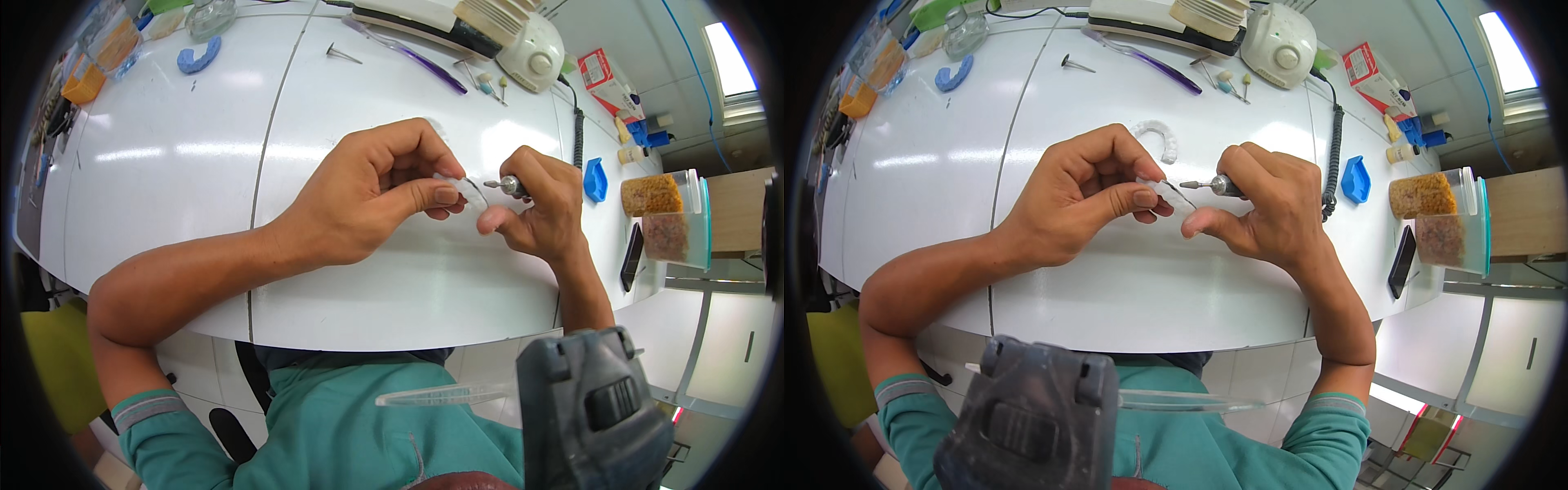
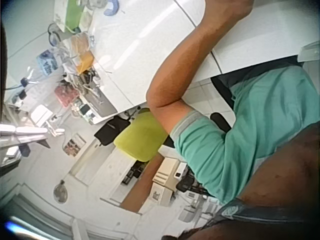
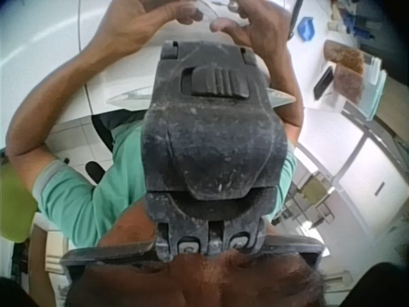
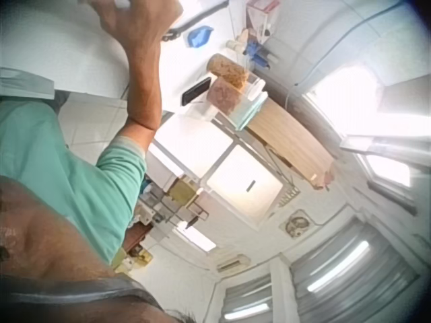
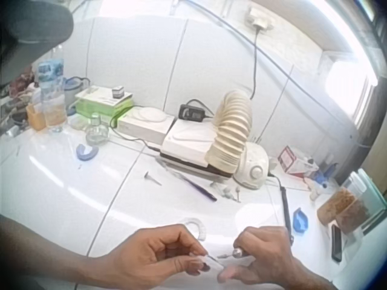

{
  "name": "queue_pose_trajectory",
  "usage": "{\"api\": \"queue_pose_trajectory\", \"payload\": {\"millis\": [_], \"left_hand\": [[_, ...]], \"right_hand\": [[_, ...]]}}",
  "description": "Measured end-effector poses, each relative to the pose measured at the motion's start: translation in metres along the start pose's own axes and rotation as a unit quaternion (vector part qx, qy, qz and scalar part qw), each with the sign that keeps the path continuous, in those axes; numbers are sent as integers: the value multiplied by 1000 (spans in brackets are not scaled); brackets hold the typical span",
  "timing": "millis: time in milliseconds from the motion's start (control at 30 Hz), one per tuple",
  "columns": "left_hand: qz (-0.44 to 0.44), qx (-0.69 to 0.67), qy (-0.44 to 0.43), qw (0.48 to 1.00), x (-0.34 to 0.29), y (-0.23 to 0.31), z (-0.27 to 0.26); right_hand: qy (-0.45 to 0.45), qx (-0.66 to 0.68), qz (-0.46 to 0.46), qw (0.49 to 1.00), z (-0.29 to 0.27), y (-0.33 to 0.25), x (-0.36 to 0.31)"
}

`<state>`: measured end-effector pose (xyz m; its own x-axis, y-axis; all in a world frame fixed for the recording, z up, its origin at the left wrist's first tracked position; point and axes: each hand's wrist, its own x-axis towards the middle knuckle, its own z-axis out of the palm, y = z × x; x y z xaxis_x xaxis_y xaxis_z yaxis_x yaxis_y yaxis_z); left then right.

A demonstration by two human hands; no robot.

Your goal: The person uses a rotary handpiece to grind and smooth the surface of a small white dental appliance, likely a retainer or aligner. They hold the appliance with their left hand and operate the tool with their right hand, rotating the object to access different areas.

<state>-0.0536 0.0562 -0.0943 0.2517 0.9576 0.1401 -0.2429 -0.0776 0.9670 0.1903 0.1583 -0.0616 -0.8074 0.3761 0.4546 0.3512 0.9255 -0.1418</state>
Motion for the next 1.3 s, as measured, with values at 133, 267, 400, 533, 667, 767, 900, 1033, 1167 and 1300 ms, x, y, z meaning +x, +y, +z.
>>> {"api": "queue_pose_trajectory", "payload": {"millis": [133, 267, 400, 533, 667, 767, 900, 1033, 1167, 1300], "left_hand": [[-5, -17, -12, 1000, 1, 1, 0], [3, -15, -18, 1000, 0, -1, 0], [7, -42, -32, 999, 2, -3, -3], [17, -66, -46, 997, 4, -2, -2], [21, -25, -37, 999, 0, 4, 0], [22, -21, -13, 999, -3, 7, 1], [57, -14, -33, 998, 3, -6, -2], [32, -1, -6, 999, 1, -3, -2], [-1, 10, 29, 1000, 0, 4, -3], [45, 70, 33, 996, 0, 0, -3]], "right_hand": [[-7, 2, -11, 1000, 0, 2, -1], [-19, 18, -16, 1000, 0, 1, 1], [-21, 33, -23, 999, 3, 0, 2], [4, 26, -33, 999, 9, -4, 1], [43, 40, -24, 998, 16, -8, 3], [50, 22, -13, 998, 20, -12, 5], [62, 1, 3, 998, 23, -17, 9], [60, -3, 19, 998, 21, -19, 7], [35, -8, -1, 999, 17, -13, 2], [47, 13, 5, 999, 20, -4, -2]]}}
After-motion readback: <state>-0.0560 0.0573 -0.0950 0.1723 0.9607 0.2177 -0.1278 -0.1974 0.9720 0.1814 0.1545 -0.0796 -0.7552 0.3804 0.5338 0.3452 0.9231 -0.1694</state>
